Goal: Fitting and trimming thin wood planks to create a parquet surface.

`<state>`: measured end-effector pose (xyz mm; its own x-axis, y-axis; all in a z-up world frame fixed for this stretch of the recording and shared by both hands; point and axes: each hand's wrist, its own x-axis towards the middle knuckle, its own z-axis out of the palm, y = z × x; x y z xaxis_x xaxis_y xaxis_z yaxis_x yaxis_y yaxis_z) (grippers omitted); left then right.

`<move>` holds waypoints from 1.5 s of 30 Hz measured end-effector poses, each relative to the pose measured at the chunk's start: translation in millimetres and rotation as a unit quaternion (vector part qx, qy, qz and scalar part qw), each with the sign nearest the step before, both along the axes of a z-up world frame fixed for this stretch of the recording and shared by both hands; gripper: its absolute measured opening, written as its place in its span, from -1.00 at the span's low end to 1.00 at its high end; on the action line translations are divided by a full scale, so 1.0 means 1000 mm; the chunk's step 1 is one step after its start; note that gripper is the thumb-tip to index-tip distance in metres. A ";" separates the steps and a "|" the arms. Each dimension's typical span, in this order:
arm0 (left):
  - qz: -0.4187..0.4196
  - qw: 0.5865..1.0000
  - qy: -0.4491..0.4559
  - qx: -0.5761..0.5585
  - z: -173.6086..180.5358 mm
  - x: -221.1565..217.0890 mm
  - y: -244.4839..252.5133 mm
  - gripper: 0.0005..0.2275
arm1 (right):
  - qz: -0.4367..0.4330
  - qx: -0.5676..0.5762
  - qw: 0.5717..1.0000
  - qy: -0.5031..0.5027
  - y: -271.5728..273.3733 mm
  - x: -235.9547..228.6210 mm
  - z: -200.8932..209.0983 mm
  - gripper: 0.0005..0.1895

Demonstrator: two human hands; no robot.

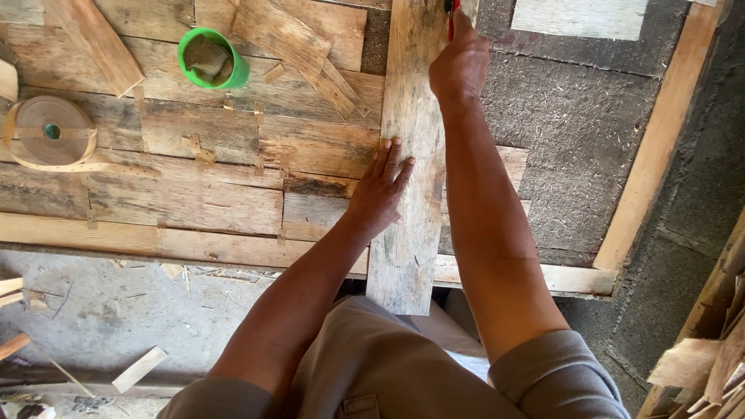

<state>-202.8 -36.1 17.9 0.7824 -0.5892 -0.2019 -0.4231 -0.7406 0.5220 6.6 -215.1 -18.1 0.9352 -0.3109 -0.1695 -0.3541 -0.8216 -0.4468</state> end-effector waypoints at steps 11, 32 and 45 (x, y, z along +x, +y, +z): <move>0.000 1.000 0.002 0.015 -0.004 -0.001 -0.001 0.09 | -0.022 0.039 0.999 -0.005 0.002 -0.004 0.005 -0.45; 0.000 0.999 0.023 0.023 0.008 0.002 -0.002 0.08 | -0.020 0.046 0.998 0.023 0.007 -0.024 0.019 -0.43; -0.001 1.000 0.013 0.007 0.000 0.000 0.001 0.13 | -0.023 0.035 0.998 0.041 0.008 -0.035 0.015 -0.40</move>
<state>-202.5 -35.6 17.8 0.7758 -0.5872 -0.2308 -0.4099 -0.7472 0.5232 -28.3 -207.4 -2.9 0.9020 -0.3381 -0.2684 -0.4291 -0.7707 -0.4711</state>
